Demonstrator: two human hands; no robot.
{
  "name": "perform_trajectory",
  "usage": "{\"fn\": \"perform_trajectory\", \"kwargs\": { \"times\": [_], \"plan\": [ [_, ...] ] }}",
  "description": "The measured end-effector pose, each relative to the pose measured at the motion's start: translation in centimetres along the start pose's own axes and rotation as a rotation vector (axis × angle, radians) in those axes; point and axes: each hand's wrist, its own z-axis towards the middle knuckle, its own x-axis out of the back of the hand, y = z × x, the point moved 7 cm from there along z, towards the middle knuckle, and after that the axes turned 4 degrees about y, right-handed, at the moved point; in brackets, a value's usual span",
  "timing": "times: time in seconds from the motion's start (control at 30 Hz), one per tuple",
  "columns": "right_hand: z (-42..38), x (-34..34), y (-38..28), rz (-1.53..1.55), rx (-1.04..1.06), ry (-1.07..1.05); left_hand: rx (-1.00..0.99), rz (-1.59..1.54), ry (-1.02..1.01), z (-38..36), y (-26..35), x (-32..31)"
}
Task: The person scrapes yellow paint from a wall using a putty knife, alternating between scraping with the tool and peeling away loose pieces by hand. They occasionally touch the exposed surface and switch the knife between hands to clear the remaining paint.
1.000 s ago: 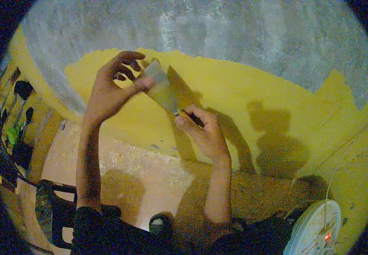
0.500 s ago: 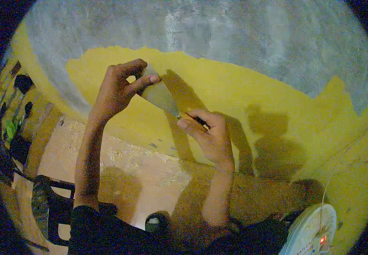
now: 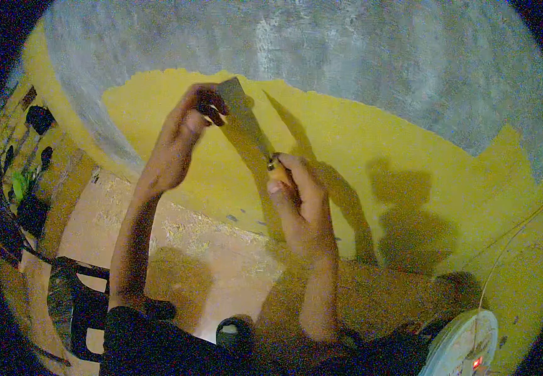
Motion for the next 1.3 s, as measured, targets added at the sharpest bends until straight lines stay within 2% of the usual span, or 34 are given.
{"fn": "perform_trajectory", "kwargs": {
  "times": [0.07,0.13,0.17,0.2,0.27,0.3,0.4,0.47,0.5,0.6,0.63,0.67,0.73,0.77,0.87,0.93,1.0,1.07,1.13,1.23,1.3],
  "plan": [
    [-0.1,-0.8,0.0,-0.016,-0.009,0.0,-0.028,0.011,-0.009,-1.1,0.8,-1.2],
    [-0.1,-1.8,-0.9,-0.071,0.161,0.03,0.044,-0.046,-0.102,-1.7,0.7,-2.6],
    [-0.1,-1.9,-1.5,-0.119,0.237,0.063,0.144,-0.101,-0.117,-1.7,0.6,-2.7],
    [-0.2,-2.3,-1.4,-0.116,0.236,0.061,0.146,-0.097,-0.115,-1.5,0.8,-2.5],
    [-0.3,-2.7,0.0,0.031,0.107,0.069,0.292,-0.192,-0.084,-1.2,0.1,-1.9],
    [-0.5,-2.7,0.3,0.033,0.104,0.065,0.25,-0.228,0.007,-0.9,0.5,-1.4],
    [-0.4,-2.2,0.3,0.047,0.124,0.149,0.258,-0.07,0.05,0.3,0.4,1.7],
    [-0.2,-1.6,0.3,-0.026,0.062,0.128,0.189,-0.121,0.091,1.2,0.0,3.7],
    [-0.2,-1.5,0.2,-0.068,0.131,0.149,0.202,-0.136,0.187,1.4,-0.4,5.3],
    [-0.2,-0.3,1.9,-0.034,0.08,0.248,0.181,-0.189,0.493,2.1,-1.5,10.9],
    [-0.1,0.1,2.3,-0.027,0.087,0.286,0.158,-0.138,0.535,2.2,-1.5,12.0],
    [0.1,0.1,2.3,-0.027,0.087,0.279,0.159,-0.136,0.542,2.1,-1.8,12.4],
    [0.0,-0.1,3.3,0.078,-0.05,0.254,0.189,-0.205,0.31,1.8,-3.0,11.4],
    [0.0,-0.4,3.4,0.086,-0.043,0.2,0.153,-0.262,0.274,1.8,-3.6,10.6],
    [0.0,-2.1,4.0,0.056,-0.047,0.193,0.093,-0.293,0.327,1.5,-5.1,10.8],
    [-0.4,-4.0,3.3,0.05,0.002,0.197,0.071,-0.162,0.347,0.9,-5.7,11.9],
    [-0.9,-6.0,2.9,0.051,0.058,0.203,-0.048,0.161,0.466,0.2,-5.3,13.1],
    [-1.5,-8.3,3.4,0.097,0.055,0.16,-0.065,0.243,0.451,-0.3,-6.3,13.6],
    [-2.1,-10.1,3.8,0.158,-0.009,0.139,-0.413,0.925,0.403,-1.3,-4.4,12.2],
    [-2.7,-12.2,5.7,0.078,-0.087,0.064,-0.367,0.901,0.355,-1.4,-6.3,11.8],
    [-2.6,-13.0,6.0,-0.073,0.013,0.101,-0.348,0.851,0.377,-1.4,-7.5,12.0]
  ]
}}
